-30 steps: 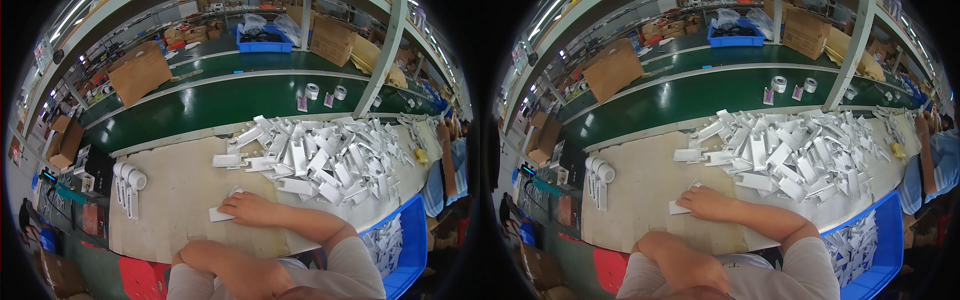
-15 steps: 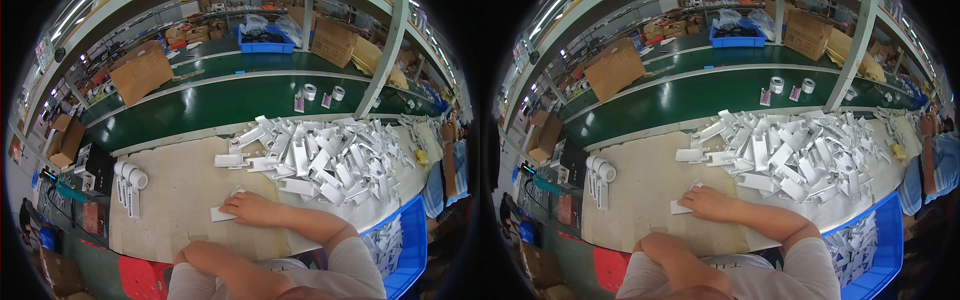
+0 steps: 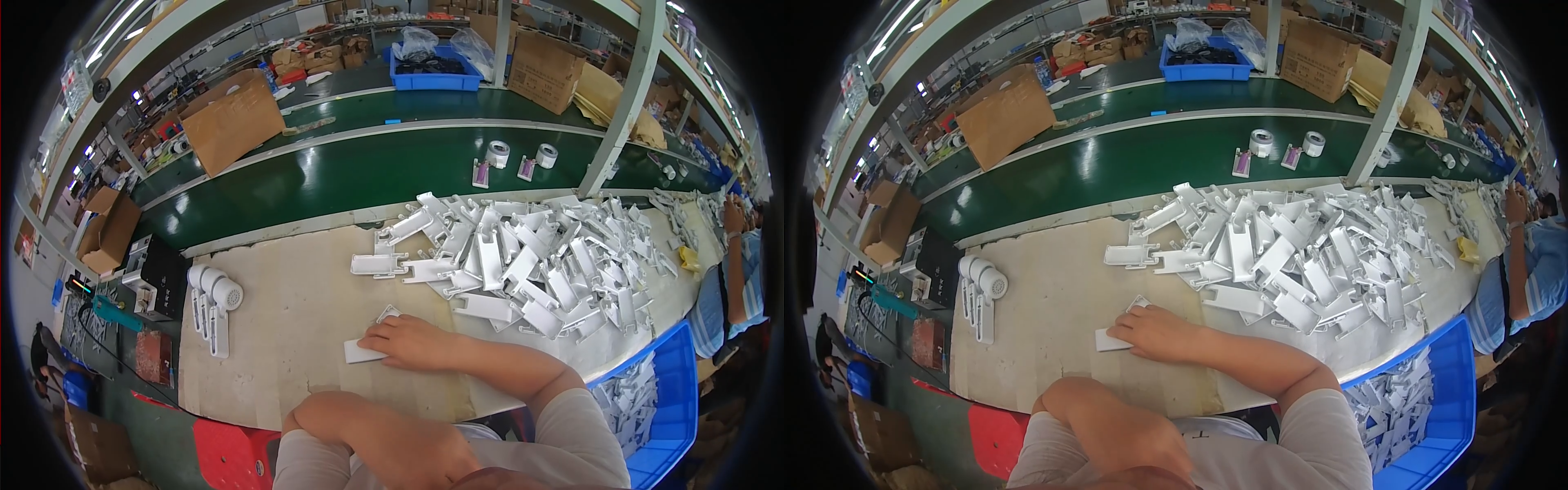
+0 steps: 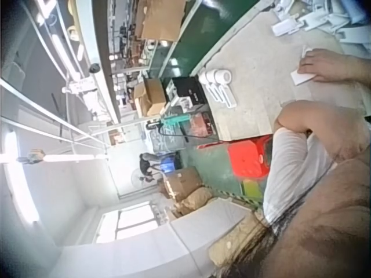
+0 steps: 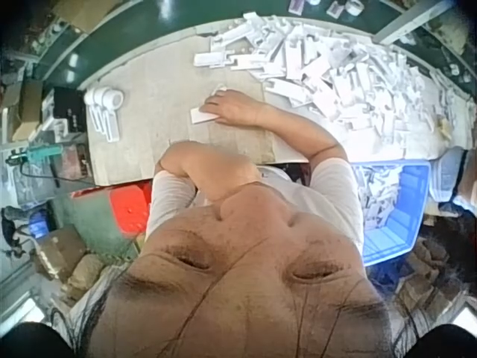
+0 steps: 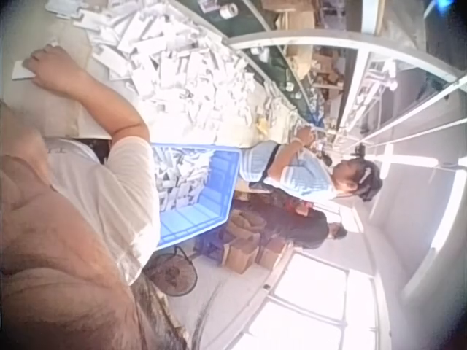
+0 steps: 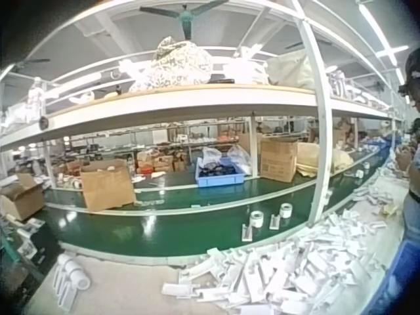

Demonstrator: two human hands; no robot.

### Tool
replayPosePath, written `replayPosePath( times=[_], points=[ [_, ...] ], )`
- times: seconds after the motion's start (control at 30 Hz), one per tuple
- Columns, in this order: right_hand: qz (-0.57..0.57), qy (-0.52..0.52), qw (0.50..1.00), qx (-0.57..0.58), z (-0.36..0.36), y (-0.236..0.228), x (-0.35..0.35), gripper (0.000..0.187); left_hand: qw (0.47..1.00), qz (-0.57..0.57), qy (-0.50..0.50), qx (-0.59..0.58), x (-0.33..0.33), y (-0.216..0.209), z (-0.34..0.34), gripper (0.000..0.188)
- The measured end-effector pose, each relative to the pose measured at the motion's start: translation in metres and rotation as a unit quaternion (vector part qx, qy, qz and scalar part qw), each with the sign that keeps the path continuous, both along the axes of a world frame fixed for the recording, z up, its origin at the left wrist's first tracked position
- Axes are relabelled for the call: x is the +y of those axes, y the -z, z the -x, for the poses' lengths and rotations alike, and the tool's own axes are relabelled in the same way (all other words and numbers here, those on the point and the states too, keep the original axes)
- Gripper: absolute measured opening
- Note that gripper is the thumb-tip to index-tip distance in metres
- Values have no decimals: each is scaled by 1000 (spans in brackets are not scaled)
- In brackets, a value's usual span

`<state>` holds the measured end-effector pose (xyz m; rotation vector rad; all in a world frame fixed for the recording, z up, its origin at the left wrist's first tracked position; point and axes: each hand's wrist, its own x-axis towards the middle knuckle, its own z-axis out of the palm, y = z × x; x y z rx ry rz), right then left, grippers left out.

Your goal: The person assembles portable fans by fitting the fan head and battery assemblies into plastic handle casings, snapping the casing halves together by hand, and placing the assembled units on the table.

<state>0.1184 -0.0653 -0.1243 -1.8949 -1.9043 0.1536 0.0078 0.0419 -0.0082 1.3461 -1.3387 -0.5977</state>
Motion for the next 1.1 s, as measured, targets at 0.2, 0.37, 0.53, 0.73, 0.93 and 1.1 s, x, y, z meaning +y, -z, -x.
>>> replayPosePath(
  times=[0.2, 0.37, 0.53, 0.73, 0.93, 1.1],
  points=[
    [8, -1, 1000, 2, 0, 0, 1, 45, 1000, 4, 2, 4, -28, 13, 8, 28],
    [8, 0, 1000, 1, 1, -3, 1, 45, 1000, 5, 4, 9, -22, 12, 10, 29],
    [3, 0, 1000, -3, 0, -1, 1, 45, 1000, 7, 4, 12, -29, 12, 6, 29],
    [7, 3, 1000, -4, 0, -1, -1, 45, 1000, 11, 8, 12, -6, 3, -3, 30],
    [3, -2, 1000, -4, 2, 0, 4, 46, 1000, 11, 3, 18, -21, 12, 11, 30],
    [1, -2, 1000, -5, 1, 0, 3, 46, 1000, 12, -2, 24, -45, 15, 2, 31]
  ],
)
